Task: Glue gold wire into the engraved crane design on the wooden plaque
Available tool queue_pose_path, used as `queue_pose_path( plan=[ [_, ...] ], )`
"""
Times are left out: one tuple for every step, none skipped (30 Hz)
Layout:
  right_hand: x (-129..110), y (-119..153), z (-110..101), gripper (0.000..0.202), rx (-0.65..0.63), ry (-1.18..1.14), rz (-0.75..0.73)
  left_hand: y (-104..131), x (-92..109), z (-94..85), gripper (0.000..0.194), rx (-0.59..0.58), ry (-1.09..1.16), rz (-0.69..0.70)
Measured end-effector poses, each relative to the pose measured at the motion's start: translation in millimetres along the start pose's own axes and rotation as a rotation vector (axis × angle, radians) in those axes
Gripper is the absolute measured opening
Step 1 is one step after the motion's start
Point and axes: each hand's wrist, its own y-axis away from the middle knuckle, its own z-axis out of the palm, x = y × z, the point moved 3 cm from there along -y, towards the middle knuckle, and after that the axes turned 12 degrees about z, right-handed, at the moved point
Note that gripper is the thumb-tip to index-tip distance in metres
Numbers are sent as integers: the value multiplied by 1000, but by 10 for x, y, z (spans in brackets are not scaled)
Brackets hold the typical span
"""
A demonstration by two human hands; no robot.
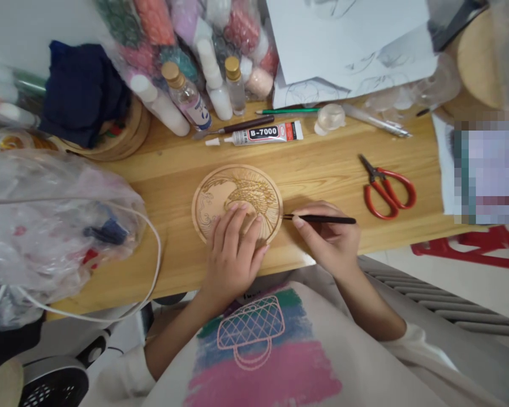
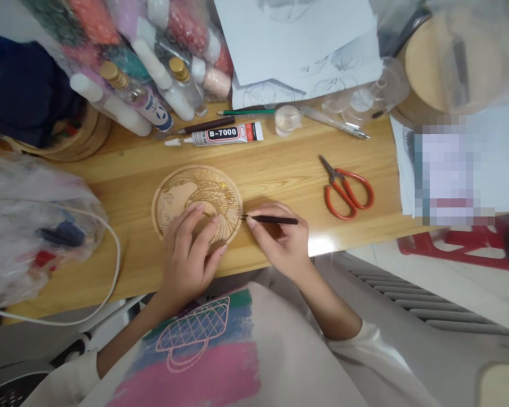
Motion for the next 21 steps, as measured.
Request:
queue_pose_path(
  plan=[
    [6, -2, 3, 8, 12, -6, 2, 1, -1, -2, 41, 11, -1, -1],
    [10, -4, 6, 7, 21, -12, 3, 0, -1, -4, 40, 17, -7, -1],
    [13, -6, 11, 7, 25, -17, 1, -1, -1, -5, 39, 22, -14, 3],
    [14, -8, 18, 7, 25, -21, -4, -3, -2, -7, 38, 25, -20, 6],
    [14, -10, 24, 7, 24, -25, -10, -4, -4, -11, 38, 30, -21, 8],
    [14, -11, 32, 7, 20, -26, -15, -3, -9, -15, 38, 37, -14, 8],
    [17, -12, 40, 6, 20, -30, -14, 0, -16, -21, 39, 45, -1, 5],
    [24, -13, 47, 5, 25, -39, -5, 5, -26, -29, 40, 60, 16, -1],
    [36, -14, 52, 5, 38, -56, 11, 13, -38, -36, 41, 78, 35, -13],
    [53, -15, 58, 6, 52, -81, 33, 25, -52, -43, 42, 102, 54, -30],
    [74, -17, 64, 9, 68, -112, 57, 42, -70, -49, 42, 136, 69, -56],
    [97, -20, 73, 12, 78, -144, 79, 65, -92, -54, 43, 183, 79, -92],
    [121, -24, 85, 15, 80, -167, 97, 94, -121, -54, 44, 240, 90, -142],
    [142, -30, 96, 18, 84, -177, 108, 131, -157, -49, 45, 305, 108, -204],
    [160, -36, 110, 21, 82, -165, 117, 176, -201, -36, 47, 379, 140, -278],
    [171, -42, 122, 23, 86, -138, 120, 225, -254, -10, 48, 438, 198, -365],
    [173, -47, 131, 24, 94, -102, 116, 276, -310, 22, 48, 500, 285, -447],
    [164, -51, 141, 25, 99, -71, 107, 322, -365, 58, 50, 558, 402, -517],
    [143, -53, 149, 26, 103, -44, 93, 354, -410, 82, 52, 585, 443, -545],
    [112, -54, 158, 26, 107, -18, 78, 375, -451, 96, 52, 603, 467, -554],
    [73, -56, 167, 26, 108, 8, 62, 386, -490, 98, 51, 620, 488, -559]
  ],
)
